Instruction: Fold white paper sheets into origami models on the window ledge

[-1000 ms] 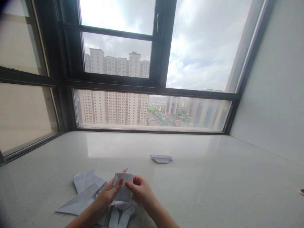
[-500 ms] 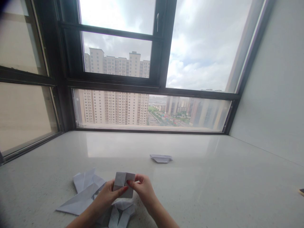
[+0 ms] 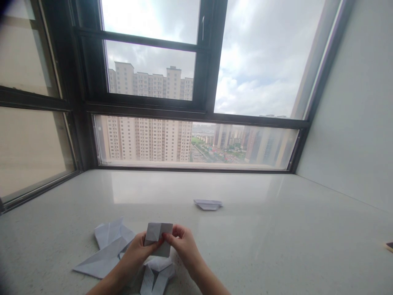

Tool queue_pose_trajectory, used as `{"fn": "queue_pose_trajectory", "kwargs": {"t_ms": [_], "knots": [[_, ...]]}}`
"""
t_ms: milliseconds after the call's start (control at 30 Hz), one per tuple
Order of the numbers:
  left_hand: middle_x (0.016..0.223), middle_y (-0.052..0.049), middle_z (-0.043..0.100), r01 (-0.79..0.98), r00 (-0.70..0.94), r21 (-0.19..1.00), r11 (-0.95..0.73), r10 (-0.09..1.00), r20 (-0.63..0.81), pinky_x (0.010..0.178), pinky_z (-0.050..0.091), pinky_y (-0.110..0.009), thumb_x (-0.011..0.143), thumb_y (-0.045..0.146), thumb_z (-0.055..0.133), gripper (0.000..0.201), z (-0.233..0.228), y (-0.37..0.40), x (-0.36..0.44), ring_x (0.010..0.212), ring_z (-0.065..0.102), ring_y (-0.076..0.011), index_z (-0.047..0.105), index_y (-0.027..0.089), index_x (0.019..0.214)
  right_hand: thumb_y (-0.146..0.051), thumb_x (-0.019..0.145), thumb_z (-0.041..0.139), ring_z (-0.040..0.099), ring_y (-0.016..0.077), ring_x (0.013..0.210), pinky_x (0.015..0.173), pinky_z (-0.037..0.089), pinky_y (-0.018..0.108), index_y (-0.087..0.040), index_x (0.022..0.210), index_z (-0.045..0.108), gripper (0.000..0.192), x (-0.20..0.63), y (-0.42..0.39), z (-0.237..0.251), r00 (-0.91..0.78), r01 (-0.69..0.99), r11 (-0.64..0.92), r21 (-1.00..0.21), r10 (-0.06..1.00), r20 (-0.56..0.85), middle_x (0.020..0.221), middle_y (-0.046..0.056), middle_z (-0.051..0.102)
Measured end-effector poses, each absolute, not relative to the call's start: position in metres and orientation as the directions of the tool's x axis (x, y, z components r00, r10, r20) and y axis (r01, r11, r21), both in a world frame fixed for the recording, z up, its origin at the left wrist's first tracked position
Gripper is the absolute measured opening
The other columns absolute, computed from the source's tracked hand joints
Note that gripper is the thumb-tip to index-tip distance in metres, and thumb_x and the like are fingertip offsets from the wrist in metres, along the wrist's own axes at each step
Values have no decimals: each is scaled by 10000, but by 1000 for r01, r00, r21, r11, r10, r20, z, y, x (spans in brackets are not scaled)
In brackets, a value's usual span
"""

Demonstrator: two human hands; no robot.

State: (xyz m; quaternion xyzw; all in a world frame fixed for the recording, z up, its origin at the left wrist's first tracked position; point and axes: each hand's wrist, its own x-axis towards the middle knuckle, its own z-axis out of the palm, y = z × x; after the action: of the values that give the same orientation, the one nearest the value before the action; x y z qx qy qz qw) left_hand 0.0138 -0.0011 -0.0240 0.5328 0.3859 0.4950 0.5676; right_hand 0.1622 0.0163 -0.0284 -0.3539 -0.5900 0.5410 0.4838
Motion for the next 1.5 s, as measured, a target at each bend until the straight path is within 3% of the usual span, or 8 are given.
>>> {"fn": "queue_pose_trajectory", "kwargs": {"t_ms": [133,333,567,733,933,1267,1400,1500], "knots": [[633,-17,640,-178,172,984,-33,983,64,586,407,-234,553,311,716,233,-19,-2,15,614,550,-167,655,123,679,-441,544,685,483,101,499,499,356,214,-137,617,595,326,162,17,-31,-244,-109,129,-986,958,153,544,-19,574],[631,-24,640,-169,147,985,-34,987,60,592,410,-243,548,307,720,252,-19,-2,15,615,556,-172,658,120,706,-414,532,698,478,107,536,536,341,219,-133,564,590,302,164,15,-27,-194,-83,137,-987,969,151,534,-23,561],[731,-51,659,-178,280,984,-15,958,66,634,443,-267,517,345,737,423,-27,4,11,690,588,-199,626,121,858,-449,505,697,470,110,523,561,333,235,-124,564,607,342,166,15,-24,-174,-84,112,-990,977,125,516,-21,557],[749,-55,664,-236,272,971,38,962,28,623,466,-308,622,495,607,473,-27,6,10,689,597,-210,611,120,912,-461,510,689,451,109,526,551,322,232,-128,546,596,348,166,15,-23,-161,-80,115,-990,979,127,513,-22,542],[760,-55,676,-219,286,971,-92,946,154,669,448,-288,714,452,537,416,-28,8,7,694,598,-201,630,104,921,-469,510,685,445,110,522,547,325,235,-131,551,598,352,166,16,-24,-169,-59,124,-991,977,132,517,-15,543],[775,-48,675,-216,265,971,-106,950,163,652,453,-283,712,448,540,417,-23,3,9,700,597,-205,619,114,950,-493,503,675,426,92,492,502,315,219,-129,555,597,376,165,16,-22,-169,-79,66,-995,982,79,506,-16,534],[795,-42,672,-211,280,974,-85,949,144,638,457,-276,677,488,556,456,-19,0,11,695,598,-196,608,137,962,-491,513,663,450,100,502,511,328,221,-129,564,598,370,174,24,-23,-158,-4,91,-996,983,90,511,-12,549],[868,-65,658,-154,250,987,-41,965,79,624,467,-275,624,557,561,539,-19,2,11,747,603,-204,584,157,985,-488,550,630,484,118,511,509,336,224,-125,584,609,365,191,35,-26,-144,159,114,-981,985,91,523,1,576]]}}
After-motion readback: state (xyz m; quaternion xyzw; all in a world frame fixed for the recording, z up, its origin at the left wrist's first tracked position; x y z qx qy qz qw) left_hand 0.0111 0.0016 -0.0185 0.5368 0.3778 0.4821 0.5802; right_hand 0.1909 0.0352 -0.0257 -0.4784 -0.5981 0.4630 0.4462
